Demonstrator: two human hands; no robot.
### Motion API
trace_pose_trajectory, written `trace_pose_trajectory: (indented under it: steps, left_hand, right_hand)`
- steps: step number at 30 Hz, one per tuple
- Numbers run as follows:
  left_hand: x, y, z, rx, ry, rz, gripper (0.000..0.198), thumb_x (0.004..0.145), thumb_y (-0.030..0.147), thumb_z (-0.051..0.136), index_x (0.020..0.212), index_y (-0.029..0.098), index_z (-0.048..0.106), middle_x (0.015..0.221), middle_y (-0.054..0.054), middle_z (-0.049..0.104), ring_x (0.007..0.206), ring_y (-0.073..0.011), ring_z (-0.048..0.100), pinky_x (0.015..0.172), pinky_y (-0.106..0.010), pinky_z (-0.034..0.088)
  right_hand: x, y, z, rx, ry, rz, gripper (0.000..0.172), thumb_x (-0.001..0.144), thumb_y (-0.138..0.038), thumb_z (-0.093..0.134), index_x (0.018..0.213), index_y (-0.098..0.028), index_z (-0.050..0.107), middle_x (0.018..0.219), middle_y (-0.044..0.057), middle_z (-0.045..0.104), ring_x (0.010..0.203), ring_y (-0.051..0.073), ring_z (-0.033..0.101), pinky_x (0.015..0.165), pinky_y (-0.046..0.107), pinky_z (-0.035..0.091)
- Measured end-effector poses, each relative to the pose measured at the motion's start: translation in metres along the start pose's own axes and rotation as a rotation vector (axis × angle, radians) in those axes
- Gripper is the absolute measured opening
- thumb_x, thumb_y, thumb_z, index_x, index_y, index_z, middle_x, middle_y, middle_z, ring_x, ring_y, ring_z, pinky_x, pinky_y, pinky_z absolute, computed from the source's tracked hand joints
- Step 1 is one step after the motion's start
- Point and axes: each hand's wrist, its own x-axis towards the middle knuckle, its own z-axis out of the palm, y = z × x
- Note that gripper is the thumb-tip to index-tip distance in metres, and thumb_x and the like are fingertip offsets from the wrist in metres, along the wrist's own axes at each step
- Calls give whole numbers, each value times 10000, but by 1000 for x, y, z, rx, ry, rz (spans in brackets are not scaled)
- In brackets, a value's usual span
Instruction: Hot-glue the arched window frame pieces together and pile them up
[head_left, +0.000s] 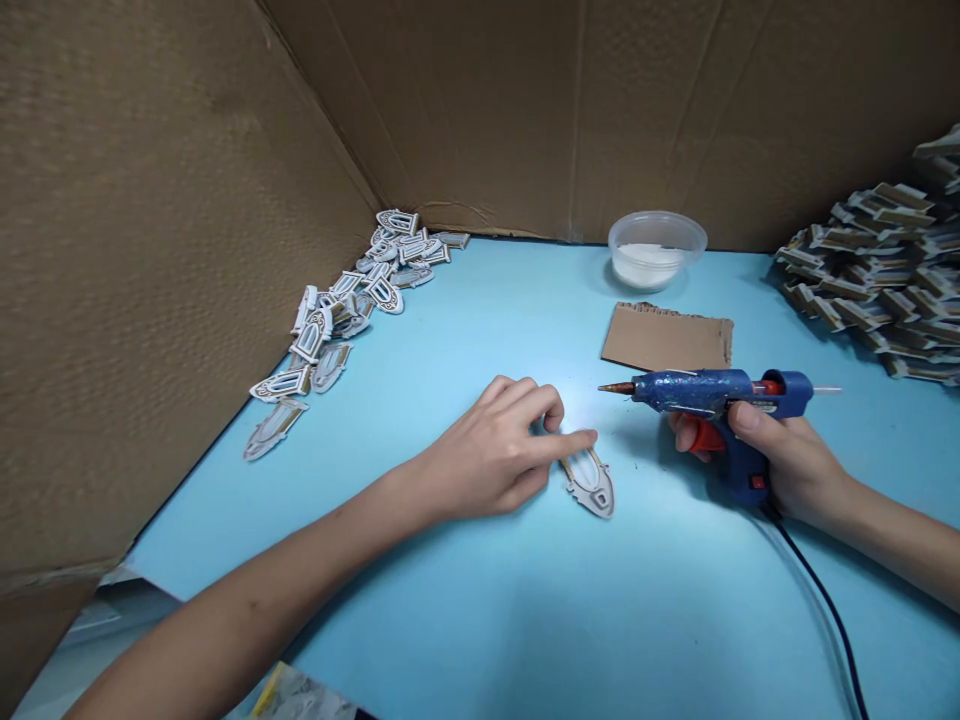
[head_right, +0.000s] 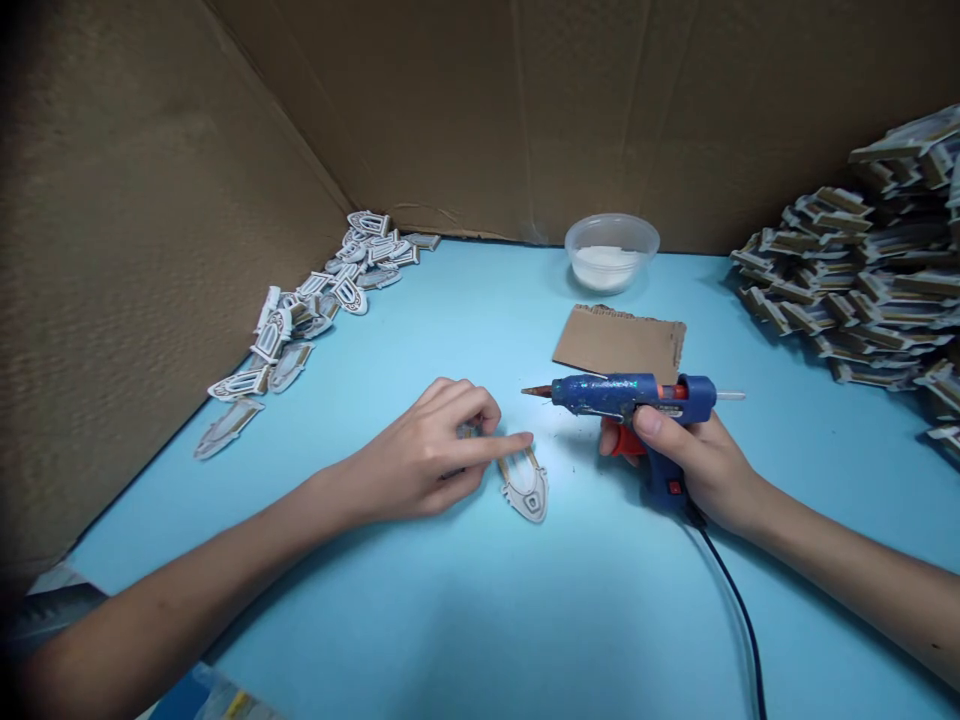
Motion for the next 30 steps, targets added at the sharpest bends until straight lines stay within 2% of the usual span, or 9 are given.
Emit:
trace_pose_trajectory:
  steps: [4, 6, 9, 12, 15, 18, 30]
  left_hand:
    - [0, 0, 2, -60, 0, -22, 331, 975, 170, 546, 1263, 264, 681, 1045, -69, 576, 951, -180, 513, 848, -342, 346]
    - [-1, -2, 4, -124, 24, -56, 303, 980, 227, 584, 1267, 245, 681, 1057, -72, 586, 957, -179, 524, 847, -335, 362]
    - [-2, -6, 6, -184, 34, -92, 385, 963, 276, 628, 1346, 231, 647, 1067, -74, 602, 975, -185, 536, 854, -334, 379]
    - [-2, -8, 8, -199, 18, -120, 329, 970, 315, 633, 1282, 223, 683, 1015, -58, 608, 961, -184, 542, 846, -333, 376]
    - [-1, -8, 9, -228, 40, -145, 288, 967, 370, 657, 1202, 210, 711, 981, -49, 611, 945, -180, 545, 854, -332, 381]
    - [1, -7, 10, -253, 64, -161, 285, 950, 396, 686, 1152, 197, 716, 980, -49, 619, 947, -180, 547, 857, -327, 388]
    - [1, -7, 11, -247, 67, -168, 271, 943, 396, 694, 1136, 206, 714, 961, -38, 614, 924, -174, 531, 845, -323, 384]
  right_hand:
    - [-3, 4, -4, -87, -17, -7, 432, 997, -605, 592, 927, -218, 772, 877, 80, 757, 806, 221, 665, 691, 296, 518]
    - [-4, 4, -5, -151, -44, -26, 410, 967, -606, 640, 952, -212, 755, 853, 74, 742, 760, 218, 654, 644, 299, 497]
    - [-3, -2, -2, -300, -192, -104, 335, 949, -536, 697, 919, -202, 704, 810, 51, 666, 689, 187, 586, 583, 291, 422]
    - [-1, -10, 5, -465, -303, -226, 268, 991, -412, 664, 837, -196, 624, 823, 40, 601, 716, 168, 547, 631, 290, 411]
    - [0, -12, 9, -544, -279, -218, 262, 1012, -362, 636, 820, -201, 562, 795, 15, 548, 685, 146, 509, 615, 277, 393]
    - [0, -11, 11, -579, -225, -174, 251, 1022, -372, 624, 845, -204, 566, 775, 0, 524, 651, 136, 487, 575, 272, 372]
    - [-2, -11, 17, -653, -223, -184, 227, 1037, -392, 615, 909, -205, 626, 831, 24, 631, 727, 163, 561, 663, 299, 422]
